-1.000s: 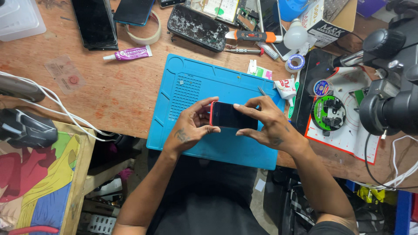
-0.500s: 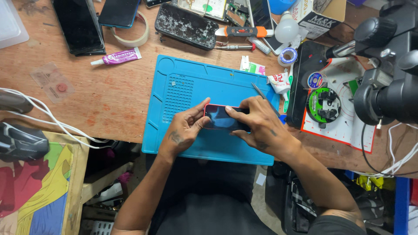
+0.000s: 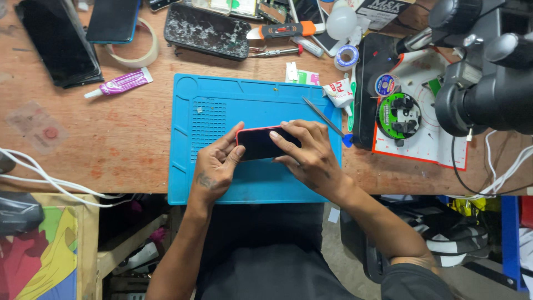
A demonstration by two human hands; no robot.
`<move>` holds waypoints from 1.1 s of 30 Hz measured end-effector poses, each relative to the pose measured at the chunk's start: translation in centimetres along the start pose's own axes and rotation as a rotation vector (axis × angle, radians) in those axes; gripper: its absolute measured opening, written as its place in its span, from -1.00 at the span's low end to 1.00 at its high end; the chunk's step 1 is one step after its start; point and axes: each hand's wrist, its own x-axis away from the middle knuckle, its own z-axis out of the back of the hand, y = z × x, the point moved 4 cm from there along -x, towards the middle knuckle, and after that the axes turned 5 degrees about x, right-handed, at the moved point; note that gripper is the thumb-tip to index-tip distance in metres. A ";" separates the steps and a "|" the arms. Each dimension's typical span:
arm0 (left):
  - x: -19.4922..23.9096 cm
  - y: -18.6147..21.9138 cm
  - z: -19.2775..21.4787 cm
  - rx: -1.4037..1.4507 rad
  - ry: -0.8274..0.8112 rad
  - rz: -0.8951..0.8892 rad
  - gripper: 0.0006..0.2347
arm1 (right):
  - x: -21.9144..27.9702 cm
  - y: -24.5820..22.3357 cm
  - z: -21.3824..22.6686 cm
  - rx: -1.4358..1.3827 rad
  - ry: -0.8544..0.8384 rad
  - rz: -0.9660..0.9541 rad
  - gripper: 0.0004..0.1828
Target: The person uses a screwdriver and tweezers to remove screws and small internal components from a red smartphone. They then reassemble the phone, close the casing, and test the device by pressing the power button.
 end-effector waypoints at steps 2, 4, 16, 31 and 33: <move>-0.1 0.3 -0.3 -0.025 0.013 -0.015 -0.57 | 0.5 0.3 -0.2 -0.117 0.054 -0.045 -0.38; 0.0 0.5 -0.4 -0.052 0.034 -0.020 -0.57 | 0.6 0.7 -0.4 -0.215 0.088 -0.087 -0.40; 0.3 0.7 -0.4 -0.109 0.053 -0.079 -0.68 | -1.1 3.0 -1.2 -0.622 -0.055 -0.541 -0.73; 0.8 -0.5 -0.1 -0.146 0.206 -0.227 -0.84 | -1.4 -0.8 -2.0 -0.629 -0.012 -0.522 -0.77; 0.7 -0.6 -0.1 -0.136 0.201 -0.234 -0.85 | -1.5 -0.6 -2.0 -0.614 -0.017 -0.484 -0.78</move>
